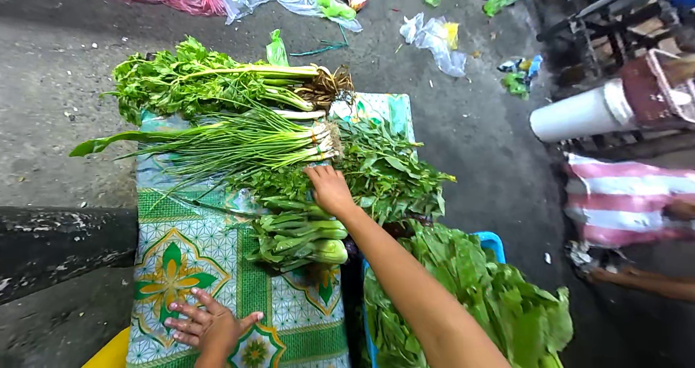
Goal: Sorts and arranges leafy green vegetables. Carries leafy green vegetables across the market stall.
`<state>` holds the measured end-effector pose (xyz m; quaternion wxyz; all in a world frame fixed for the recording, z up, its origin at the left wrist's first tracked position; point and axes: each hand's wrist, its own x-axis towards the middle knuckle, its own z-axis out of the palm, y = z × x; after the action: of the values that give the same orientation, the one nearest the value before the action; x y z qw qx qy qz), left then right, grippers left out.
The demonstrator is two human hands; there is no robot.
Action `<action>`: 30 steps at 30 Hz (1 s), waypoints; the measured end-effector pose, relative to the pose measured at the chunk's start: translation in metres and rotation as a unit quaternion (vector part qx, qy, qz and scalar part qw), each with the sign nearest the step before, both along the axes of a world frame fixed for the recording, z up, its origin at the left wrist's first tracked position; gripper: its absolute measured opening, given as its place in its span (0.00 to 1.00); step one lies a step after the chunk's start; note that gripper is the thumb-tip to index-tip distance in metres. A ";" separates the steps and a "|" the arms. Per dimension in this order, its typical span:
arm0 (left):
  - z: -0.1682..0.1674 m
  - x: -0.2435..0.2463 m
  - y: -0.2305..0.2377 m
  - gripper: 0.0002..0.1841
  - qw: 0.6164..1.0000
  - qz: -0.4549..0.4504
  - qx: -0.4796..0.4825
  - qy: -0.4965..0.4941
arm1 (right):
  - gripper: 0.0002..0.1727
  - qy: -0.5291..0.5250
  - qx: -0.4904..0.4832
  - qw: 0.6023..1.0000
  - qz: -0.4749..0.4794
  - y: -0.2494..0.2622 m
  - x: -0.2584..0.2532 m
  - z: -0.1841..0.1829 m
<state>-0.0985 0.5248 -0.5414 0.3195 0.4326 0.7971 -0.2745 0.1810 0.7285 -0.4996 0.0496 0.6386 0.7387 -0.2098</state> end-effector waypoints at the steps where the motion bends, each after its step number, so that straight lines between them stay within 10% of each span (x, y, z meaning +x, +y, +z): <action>1: -0.002 -0.001 0.000 0.92 1.000 -0.001 -0.002 0.003 | 0.31 -0.003 0.025 1.000 0.003 0.003 -0.002 -0.004; 6: -0.004 -0.001 -0.001 0.94 1.000 0.001 0.000 0.004 | 0.46 -0.006 -0.010 0.999 -0.043 0.006 -0.005 0.013; 11: -0.004 -0.001 -0.001 0.92 1.000 -0.005 -0.007 0.007 | 0.32 0.179 0.060 0.964 -0.186 -0.070 0.014 0.063; 17: -0.004 -0.001 -0.001 0.91 1.000 -0.009 -0.010 0.015 | 0.37 0.276 -0.003 0.873 -0.401 -0.198 0.020 0.065; 23: -0.002 -0.002 -0.011 0.89 0.997 0.002 0.079 -0.016 | 0.55 0.412 -0.127 0.720 -0.544 -0.183 -0.006 0.020; 30: 0.056 0.062 0.005 0.38 0.855 0.192 0.341 -0.342 | 0.67 0.382 -0.251 0.754 -0.471 -0.149 0.008 0.017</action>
<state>-0.0365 0.5294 -0.4855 0.4509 0.4194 0.7484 0.2462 0.1894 0.5791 -0.4823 -0.1833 0.7370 0.2229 -0.6112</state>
